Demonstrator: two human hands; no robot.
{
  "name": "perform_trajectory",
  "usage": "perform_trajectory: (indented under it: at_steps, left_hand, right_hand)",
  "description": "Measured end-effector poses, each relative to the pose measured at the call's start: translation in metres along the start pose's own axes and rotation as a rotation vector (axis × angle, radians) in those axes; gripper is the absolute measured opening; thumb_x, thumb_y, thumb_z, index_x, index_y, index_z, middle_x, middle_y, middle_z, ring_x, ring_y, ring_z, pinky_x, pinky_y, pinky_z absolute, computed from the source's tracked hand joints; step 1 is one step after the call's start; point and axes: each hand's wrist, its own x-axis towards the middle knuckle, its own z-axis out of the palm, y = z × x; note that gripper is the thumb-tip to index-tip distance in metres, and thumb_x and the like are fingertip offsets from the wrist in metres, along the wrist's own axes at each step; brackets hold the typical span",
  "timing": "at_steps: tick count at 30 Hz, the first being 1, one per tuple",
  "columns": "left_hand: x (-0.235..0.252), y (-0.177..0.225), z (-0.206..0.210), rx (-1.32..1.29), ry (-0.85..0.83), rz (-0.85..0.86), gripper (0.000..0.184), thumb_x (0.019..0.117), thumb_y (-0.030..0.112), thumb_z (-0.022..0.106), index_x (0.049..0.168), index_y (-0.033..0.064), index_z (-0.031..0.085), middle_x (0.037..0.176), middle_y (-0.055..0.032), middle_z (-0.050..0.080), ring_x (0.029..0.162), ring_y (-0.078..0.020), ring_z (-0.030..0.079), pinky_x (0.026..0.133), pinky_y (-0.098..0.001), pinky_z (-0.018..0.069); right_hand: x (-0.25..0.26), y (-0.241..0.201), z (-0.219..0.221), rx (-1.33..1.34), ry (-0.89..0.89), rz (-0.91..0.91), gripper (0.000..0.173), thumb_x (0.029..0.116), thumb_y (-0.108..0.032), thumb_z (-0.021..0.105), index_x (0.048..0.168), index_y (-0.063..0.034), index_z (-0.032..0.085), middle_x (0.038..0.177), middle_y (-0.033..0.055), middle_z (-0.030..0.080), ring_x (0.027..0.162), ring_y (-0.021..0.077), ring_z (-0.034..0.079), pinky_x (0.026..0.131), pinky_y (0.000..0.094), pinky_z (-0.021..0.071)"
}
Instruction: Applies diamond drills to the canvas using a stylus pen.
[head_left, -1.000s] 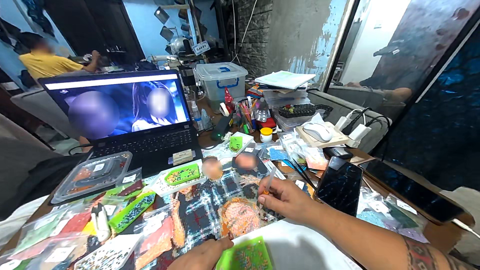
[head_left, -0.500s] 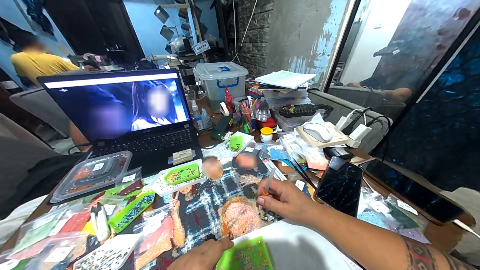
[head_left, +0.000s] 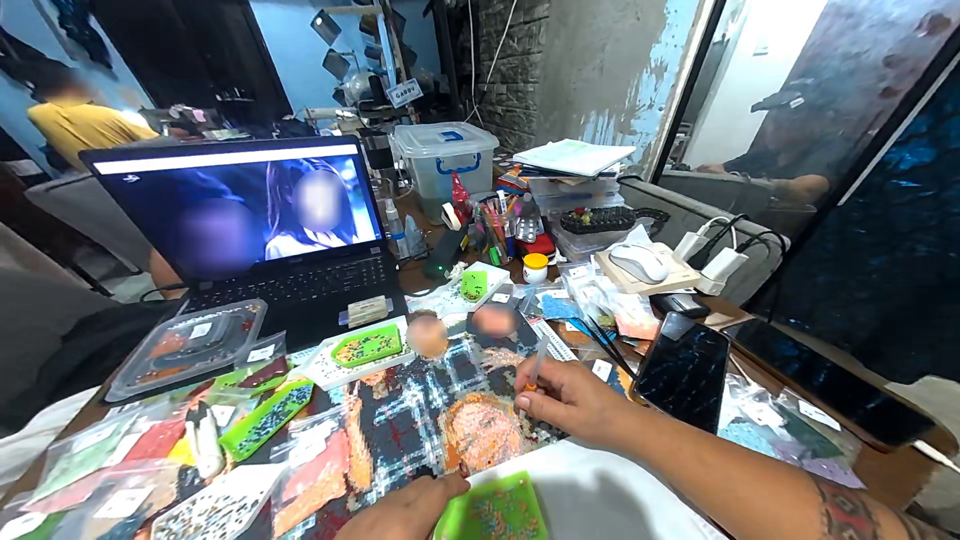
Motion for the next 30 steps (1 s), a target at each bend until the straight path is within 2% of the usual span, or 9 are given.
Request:
perform_trajectory:
  at_steps: [6, 13, 23, 30]
  left_hand:
    - [-0.0006, 0.0015, -0.0004, 0.009, -0.001, -0.011, 0.054, 0.0931, 0.029, 0.075, 0.136, -0.0011, 0.061, 0.109, -0.0242, 0.070, 0.092, -0.0400, 0.069, 0.083, -0.0605, 0.0548]
    - [-0.0008, 0.0004, 0.0006, 0.009, 0.009, 0.008, 0.054, 0.0926, 0.028, 0.075, 0.136, -0.0014, 0.061, 0.107, -0.0240, 0.070, 0.092, -0.0400, 0.069, 0.082, -0.0601, 0.0549]
    - [-0.0008, 0.0011, 0.0010, 0.015, 0.017, 0.008, 0.054, 0.0926, 0.029, 0.075, 0.136, -0.0010, 0.062, 0.107, -0.0236, 0.070, 0.090, -0.0399, 0.069, 0.081, -0.0601, 0.0550]
    - [-0.0011, 0.0019, 0.0013, 0.021, 0.019, 0.007, 0.055, 0.0927, 0.029, 0.076, 0.136, -0.0015, 0.061, 0.106, -0.0238, 0.069, 0.089, -0.0396, 0.069, 0.080, -0.0594, 0.0550]
  right_hand:
    - [-0.0010, 0.0011, 0.0009, -0.014, 0.004, -0.041, 0.024, 0.1058, -0.022, 0.053, 0.111, -0.0009, 0.063, 0.083, 0.0022, 0.061, 0.071, 0.0010, 0.056, 0.068, 0.0173, 0.0483]
    - [-0.0039, 0.0019, -0.0019, -0.004, 0.118, -0.065, 0.021, 0.1042, -0.024, 0.057, 0.107, -0.0042, 0.065, 0.079, -0.0020, 0.062, 0.069, -0.0015, 0.056, 0.066, 0.0156, 0.0484]
    - [-0.0056, 0.0010, -0.0031, -0.010, 0.039, -0.124, 0.022, 0.1037, -0.024, 0.058, 0.107, -0.0033, 0.065, 0.077, -0.0044, 0.059, 0.066, -0.0060, 0.051, 0.062, 0.0110, 0.0435]
    - [-0.0059, 0.0008, -0.0028, -0.018, 0.026, -0.138, 0.023, 0.1036, -0.023, 0.058, 0.106, -0.0018, 0.065, 0.079, -0.0028, 0.060, 0.068, -0.0053, 0.053, 0.064, 0.0115, 0.0447]
